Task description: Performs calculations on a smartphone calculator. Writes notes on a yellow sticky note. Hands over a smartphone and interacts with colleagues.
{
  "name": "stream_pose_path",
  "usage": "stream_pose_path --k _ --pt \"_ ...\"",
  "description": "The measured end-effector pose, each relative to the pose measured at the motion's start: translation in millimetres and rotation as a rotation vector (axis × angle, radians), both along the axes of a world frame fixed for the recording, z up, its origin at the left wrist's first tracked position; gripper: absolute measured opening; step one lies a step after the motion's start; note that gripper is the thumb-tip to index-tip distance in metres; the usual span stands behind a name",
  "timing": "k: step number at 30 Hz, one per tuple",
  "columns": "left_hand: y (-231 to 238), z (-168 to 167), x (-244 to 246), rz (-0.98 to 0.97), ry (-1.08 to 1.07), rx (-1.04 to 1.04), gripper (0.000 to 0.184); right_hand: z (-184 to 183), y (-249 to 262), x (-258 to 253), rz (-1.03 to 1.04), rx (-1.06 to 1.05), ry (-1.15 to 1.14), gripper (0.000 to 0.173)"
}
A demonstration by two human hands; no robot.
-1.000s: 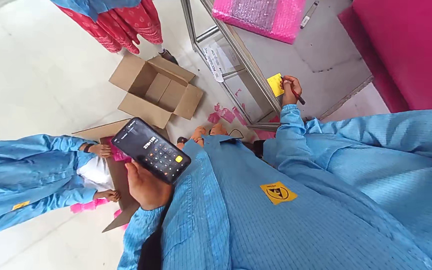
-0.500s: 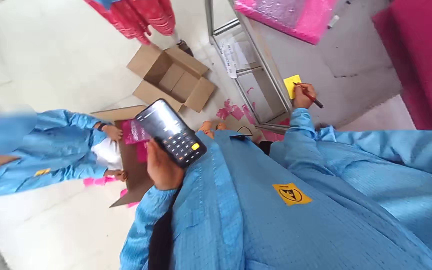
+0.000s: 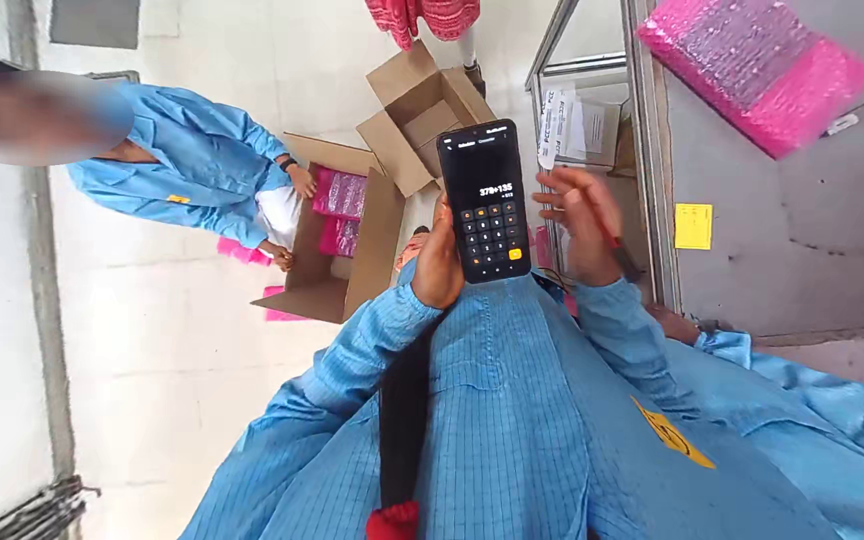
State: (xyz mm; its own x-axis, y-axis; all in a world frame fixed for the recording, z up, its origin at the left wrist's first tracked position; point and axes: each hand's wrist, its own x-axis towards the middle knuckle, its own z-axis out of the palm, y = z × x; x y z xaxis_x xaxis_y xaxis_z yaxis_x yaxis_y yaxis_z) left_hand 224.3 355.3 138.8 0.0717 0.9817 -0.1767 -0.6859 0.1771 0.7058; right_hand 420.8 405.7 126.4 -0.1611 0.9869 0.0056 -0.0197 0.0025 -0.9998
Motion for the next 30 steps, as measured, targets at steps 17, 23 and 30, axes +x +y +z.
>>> stream_pose_path --k 17,23,30 --pt "-15 0 -13 -0.059 0.055 -0.017 0.045 8 -32 -37 0.117 -0.048 0.06 0.045" --pt "-15 0 -21 -0.073 0.041 0.002 0.044 5 -34 -41 0.146 -0.022 0.088 0.05" --pt "-15 -1 -26 -0.074 0.036 0.013 0.043 8 -36 -47 0.135 -0.029 0.089 0.054"
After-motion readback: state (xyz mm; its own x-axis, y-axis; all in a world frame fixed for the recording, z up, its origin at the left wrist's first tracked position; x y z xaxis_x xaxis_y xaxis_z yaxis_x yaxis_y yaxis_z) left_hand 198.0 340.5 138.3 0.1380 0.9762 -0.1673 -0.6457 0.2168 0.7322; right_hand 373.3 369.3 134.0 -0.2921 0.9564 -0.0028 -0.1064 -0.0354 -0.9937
